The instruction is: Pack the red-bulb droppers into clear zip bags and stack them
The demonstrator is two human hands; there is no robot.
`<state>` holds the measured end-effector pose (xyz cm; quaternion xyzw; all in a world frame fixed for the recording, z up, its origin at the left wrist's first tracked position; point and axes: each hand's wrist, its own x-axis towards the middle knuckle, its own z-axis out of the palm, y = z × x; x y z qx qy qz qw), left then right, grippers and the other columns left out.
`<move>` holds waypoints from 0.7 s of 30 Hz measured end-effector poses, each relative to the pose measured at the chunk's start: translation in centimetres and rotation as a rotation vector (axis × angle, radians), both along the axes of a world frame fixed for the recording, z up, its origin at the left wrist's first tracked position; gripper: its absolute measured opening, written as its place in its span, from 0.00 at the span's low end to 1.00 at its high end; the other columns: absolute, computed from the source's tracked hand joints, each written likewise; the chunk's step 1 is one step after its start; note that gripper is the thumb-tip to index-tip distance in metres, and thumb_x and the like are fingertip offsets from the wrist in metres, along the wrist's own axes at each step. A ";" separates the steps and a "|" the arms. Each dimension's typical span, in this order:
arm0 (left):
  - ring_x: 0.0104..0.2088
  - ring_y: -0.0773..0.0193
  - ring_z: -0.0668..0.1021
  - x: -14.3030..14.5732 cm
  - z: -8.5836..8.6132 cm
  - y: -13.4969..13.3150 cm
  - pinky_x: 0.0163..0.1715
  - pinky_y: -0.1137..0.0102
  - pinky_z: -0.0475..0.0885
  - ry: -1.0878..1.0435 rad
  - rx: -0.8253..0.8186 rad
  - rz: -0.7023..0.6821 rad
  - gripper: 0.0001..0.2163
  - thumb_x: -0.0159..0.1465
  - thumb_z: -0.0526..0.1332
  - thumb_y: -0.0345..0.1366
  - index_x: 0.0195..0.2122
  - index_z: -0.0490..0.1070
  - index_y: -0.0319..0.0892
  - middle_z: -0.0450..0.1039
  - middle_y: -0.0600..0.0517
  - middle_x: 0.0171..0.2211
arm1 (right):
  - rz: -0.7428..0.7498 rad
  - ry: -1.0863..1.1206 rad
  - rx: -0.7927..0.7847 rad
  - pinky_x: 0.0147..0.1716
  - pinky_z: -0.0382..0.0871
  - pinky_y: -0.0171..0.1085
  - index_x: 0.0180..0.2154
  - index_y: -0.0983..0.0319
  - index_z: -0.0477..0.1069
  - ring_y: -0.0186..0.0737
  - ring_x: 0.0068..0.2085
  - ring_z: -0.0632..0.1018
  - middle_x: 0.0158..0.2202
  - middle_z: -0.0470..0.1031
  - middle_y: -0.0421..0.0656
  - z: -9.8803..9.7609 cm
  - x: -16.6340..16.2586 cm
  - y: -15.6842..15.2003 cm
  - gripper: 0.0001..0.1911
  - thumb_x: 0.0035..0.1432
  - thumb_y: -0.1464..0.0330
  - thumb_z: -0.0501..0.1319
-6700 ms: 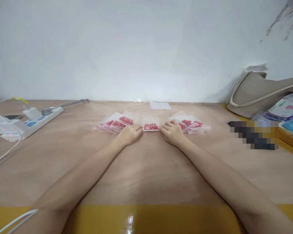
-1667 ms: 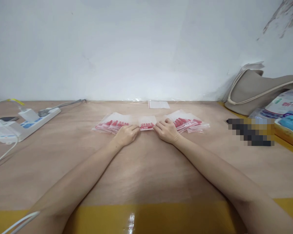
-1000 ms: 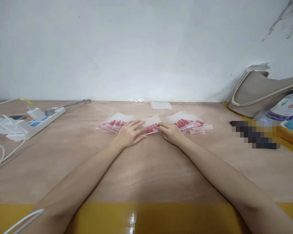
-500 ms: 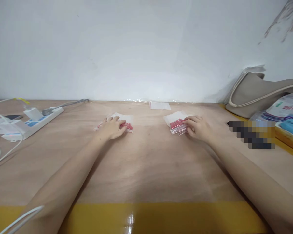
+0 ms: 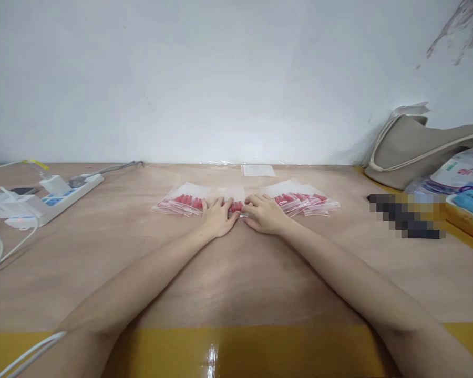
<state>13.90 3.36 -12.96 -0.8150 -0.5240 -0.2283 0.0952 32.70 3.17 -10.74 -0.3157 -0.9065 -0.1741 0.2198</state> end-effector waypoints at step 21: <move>0.41 0.63 0.76 -5.0 0.2 0.5 0.44 0.69 0.72 -0.106 0.057 -0.478 0.10 0.63 0.55 0.37 0.39 0.74 0.42 0.74 0.48 0.41 | 0.122 0.183 -0.236 0.38 0.66 0.37 0.46 0.65 0.64 0.40 0.41 0.72 0.42 0.70 0.50 -2.5 0.7 0.6 0.16 0.55 0.76 0.50</move>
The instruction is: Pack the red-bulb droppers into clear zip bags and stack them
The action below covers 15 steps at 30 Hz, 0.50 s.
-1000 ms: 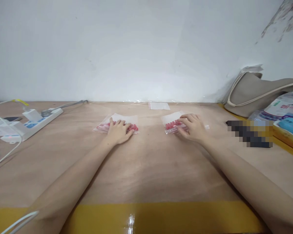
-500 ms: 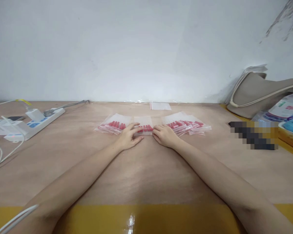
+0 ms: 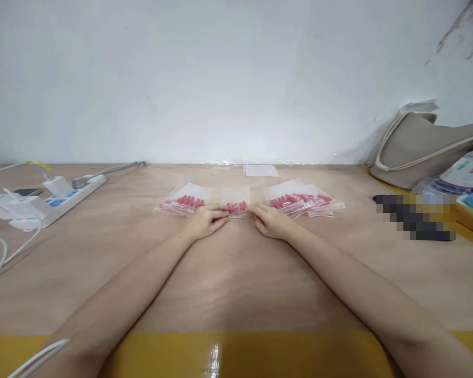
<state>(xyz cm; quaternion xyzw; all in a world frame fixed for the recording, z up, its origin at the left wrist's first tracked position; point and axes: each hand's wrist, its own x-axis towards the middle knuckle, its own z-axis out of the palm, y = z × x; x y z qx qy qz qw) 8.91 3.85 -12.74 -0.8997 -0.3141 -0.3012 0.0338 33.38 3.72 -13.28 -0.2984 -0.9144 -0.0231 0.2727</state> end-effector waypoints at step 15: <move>0.43 0.62 0.76 -0.9 -0.2 1.1 0.44 0.68 0.72 0.129 0.178 0.059 0.11 0.64 0.51 0.32 0.39 0.72 0.39 0.73 0.45 0.43 | -0.247 -0.056 0.261 0.31 0.60 0.32 0.34 0.64 0.72 0.36 0.32 0.72 0.30 0.74 0.46 0.0 -0.6 0.3 0.13 0.61 0.69 0.49</move>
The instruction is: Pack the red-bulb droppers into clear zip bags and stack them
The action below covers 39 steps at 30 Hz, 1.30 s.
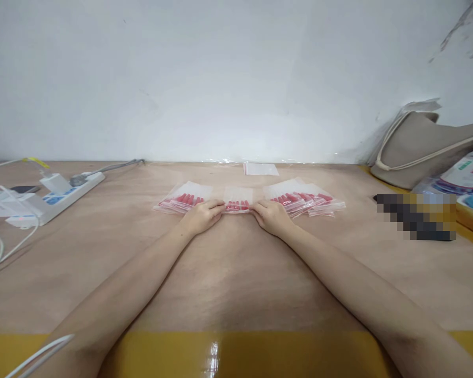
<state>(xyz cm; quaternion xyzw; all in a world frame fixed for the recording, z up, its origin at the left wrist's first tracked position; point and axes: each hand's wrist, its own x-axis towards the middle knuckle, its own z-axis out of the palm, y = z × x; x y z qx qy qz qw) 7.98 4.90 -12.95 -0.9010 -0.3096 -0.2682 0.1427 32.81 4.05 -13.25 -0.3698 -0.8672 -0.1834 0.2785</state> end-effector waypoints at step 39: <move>0.29 0.64 0.75 1.4 0.8 -1.2 0.31 0.70 0.71 0.137 0.160 0.091 0.13 0.64 0.48 0.31 0.30 0.72 0.39 0.73 0.48 0.29 | 0.094 -0.264 0.149 0.28 0.48 0.38 0.33 0.65 0.68 0.38 0.34 0.67 0.31 0.71 0.46 1.0 -4.4 0.2 0.15 0.62 0.74 0.44</move>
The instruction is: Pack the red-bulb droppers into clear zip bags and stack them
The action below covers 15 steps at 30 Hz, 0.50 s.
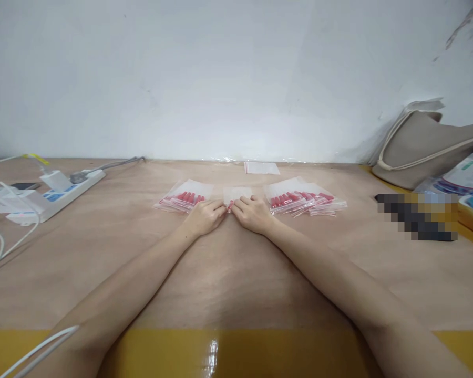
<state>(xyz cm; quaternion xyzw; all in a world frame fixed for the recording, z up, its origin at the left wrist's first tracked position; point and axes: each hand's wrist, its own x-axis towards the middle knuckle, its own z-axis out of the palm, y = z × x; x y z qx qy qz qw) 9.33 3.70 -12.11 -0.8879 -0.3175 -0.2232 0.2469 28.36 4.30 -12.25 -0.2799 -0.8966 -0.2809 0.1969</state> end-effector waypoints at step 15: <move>0.25 0.65 0.73 -0.1 -0.3 0.1 0.26 0.71 0.67 -0.029 0.027 0.020 0.16 0.66 0.47 0.34 0.26 0.70 0.37 0.71 0.48 0.25 | -0.159 0.083 0.059 0.26 0.47 0.38 0.28 0.64 0.69 0.36 0.29 0.65 0.26 0.71 0.45 -0.7 5.3 0.0 0.16 0.61 0.75 0.47</move>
